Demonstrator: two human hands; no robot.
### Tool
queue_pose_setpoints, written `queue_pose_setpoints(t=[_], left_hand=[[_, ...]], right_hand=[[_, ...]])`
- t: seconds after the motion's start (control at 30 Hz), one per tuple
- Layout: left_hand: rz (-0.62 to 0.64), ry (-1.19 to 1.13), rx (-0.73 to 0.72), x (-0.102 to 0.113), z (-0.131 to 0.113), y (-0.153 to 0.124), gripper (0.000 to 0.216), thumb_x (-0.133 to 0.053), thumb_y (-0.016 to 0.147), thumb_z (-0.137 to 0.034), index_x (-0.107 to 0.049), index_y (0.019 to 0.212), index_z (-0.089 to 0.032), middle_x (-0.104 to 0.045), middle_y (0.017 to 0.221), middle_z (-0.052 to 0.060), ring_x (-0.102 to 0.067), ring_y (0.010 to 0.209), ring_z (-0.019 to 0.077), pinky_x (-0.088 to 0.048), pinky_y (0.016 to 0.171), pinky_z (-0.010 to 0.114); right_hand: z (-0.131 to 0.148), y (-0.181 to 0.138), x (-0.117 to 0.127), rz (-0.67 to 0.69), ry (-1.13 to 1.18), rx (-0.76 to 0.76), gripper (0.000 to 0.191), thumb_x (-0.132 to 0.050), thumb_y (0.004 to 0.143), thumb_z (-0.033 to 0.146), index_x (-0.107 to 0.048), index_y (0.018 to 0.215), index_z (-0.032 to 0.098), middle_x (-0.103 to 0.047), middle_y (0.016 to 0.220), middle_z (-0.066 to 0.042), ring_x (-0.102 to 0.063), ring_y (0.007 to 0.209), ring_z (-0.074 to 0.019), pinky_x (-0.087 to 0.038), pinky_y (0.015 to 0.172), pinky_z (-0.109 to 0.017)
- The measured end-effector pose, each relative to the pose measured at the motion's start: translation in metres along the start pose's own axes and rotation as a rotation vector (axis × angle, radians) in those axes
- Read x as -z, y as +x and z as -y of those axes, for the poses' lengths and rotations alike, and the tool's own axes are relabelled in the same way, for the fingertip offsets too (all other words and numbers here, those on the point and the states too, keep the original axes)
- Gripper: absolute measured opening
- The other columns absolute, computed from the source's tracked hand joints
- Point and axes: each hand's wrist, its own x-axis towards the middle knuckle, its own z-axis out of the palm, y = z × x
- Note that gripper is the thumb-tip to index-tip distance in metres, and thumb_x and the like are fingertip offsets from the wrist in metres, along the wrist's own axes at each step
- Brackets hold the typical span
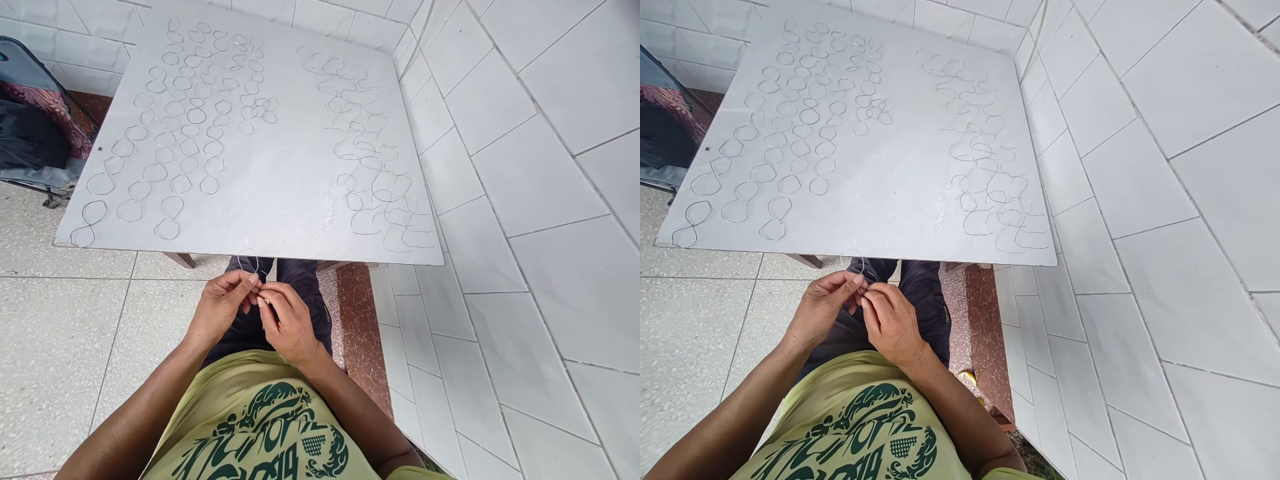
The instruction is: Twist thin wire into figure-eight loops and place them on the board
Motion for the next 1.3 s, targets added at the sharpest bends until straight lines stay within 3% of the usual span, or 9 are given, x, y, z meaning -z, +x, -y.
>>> queue_pose_setpoints(t=[0.13, 0.27, 0.37, 0.47, 0.6, 0.83, 1.03, 1.3], left_hand=[[0.034, 0.060, -0.002, 0.003, 0.004, -0.001, 0.030, -0.073, 0.092, -0.047, -0.076, 0.083, -0.019, -0.068, 0.071, 0.003, -0.060, 0.063, 0.0150, -0.047, 0.056, 0.025], [0.117, 0.076, -0.022, 0.002, 0.004, -0.005, 0.030, -0.070, 0.096, -0.046, -0.075, 0.085, -0.019, -0.068, 0.070, 0.003, -0.060, 0.062, 0.0147, -0.049, 0.057, 0.026], [0.167, 0.024, -0.011, 0.002, 0.003, -0.006, 0.028, -0.070, 0.096, -0.044, -0.074, 0.086, -0.019, -0.069, 0.073, 0.004, -0.064, 0.064, 0.0161, -0.052, 0.059, 0.027], [0.241, -0.110, 0.034, 0.002, 0.003, -0.006, 0.026, -0.070, 0.096, -0.042, -0.074, 0.086, -0.018, -0.070, 0.079, 0.005, -0.067, 0.065, 0.0173, -0.055, 0.060, 0.029], [0.311, -0.202, 0.018, 0.003, 0.006, -0.005, 0.027, -0.070, 0.097, -0.040, -0.074, 0.084, -0.018, -0.069, 0.080, 0.005, -0.068, 0.067, 0.0182, -0.058, 0.067, 0.034], [0.341, -0.092, -0.094, 0.006, 0.016, -0.002, 0.027, -0.067, 0.099, -0.038, -0.077, 0.084, -0.018, -0.070, 0.079, 0.008, -0.066, 0.071, 0.0199, -0.055, 0.068, 0.034], [0.321, -0.236, -0.083, 0.009, 0.021, 0.001, 0.024, -0.068, 0.098, -0.036, -0.077, 0.084, -0.018, -0.066, 0.076, 0.007, -0.065, 0.069, 0.0195, -0.052, 0.060, 0.032], [0.201, -0.369, -0.057, 0.012, 0.040, 0.006, 0.028, -0.075, 0.092, -0.039, -0.073, 0.076, -0.016, -0.063, 0.072, 0.004, -0.060, 0.059, 0.0136, -0.047, 0.050, 0.024]], right_hand=[[0.000, 0.002, 0.003, -0.127, -0.090, -0.102, 0.016, -0.061, 0.100, 0.027, -0.070, 0.113, 0.025, -0.069, 0.109, -0.011, -0.066, 0.100, -0.0257, -0.053, 0.092, -0.041], [-0.006, 0.012, 0.006, -0.080, -0.116, -0.236, 0.014, -0.062, 0.101, 0.036, -0.069, 0.100, 0.024, -0.067, 0.086, -0.004, -0.059, 0.074, -0.0195, -0.047, 0.075, -0.034], [-0.008, 0.018, 0.008, -0.067, -0.008, -0.271, 0.031, -0.060, 0.102, 0.041, -0.064, 0.076, 0.024, -0.059, 0.069, 0.001, -0.048, 0.061, -0.0152, -0.041, 0.065, -0.029], [-0.006, 0.020, 0.009, -0.069, 0.078, -0.316, 0.041, -0.057, 0.104, 0.043, -0.059, 0.068, 0.023, -0.057, 0.062, 0.002, -0.047, 0.057, -0.0133, -0.039, 0.061, -0.027], [-0.004, 0.022, 0.008, -0.022, 0.337, -0.505, 0.044, -0.056, 0.103, 0.048, -0.062, 0.068, 0.021, -0.062, 0.060, 0.002, -0.051, 0.048, -0.0106, -0.038, 0.050, -0.025], [-0.012, 0.026, -0.001, -0.082, 0.912, -0.857, 0.037, -0.072, 0.086, 0.049, -0.067, 0.068, 0.017, -0.060, 0.051, 0.001, -0.046, 0.035, -0.0080, -0.019, 0.031, -0.020], [-0.011, 0.022, -0.007, -0.118, 1.096, -0.876, 0.033, -0.074, 0.084, 0.046, -0.071, 0.072, 0.015, -0.067, 0.059, -0.003, -0.055, 0.039, -0.0107, -0.030, 0.031, -0.020], [-0.010, 0.017, -0.014, -0.123, 1.133, -0.823, 0.034, -0.076, 0.085, 0.047, -0.073, 0.079, 0.014, -0.073, 0.067, -0.006, -0.064, 0.051, -0.0143, -0.043, 0.037, -0.021]])
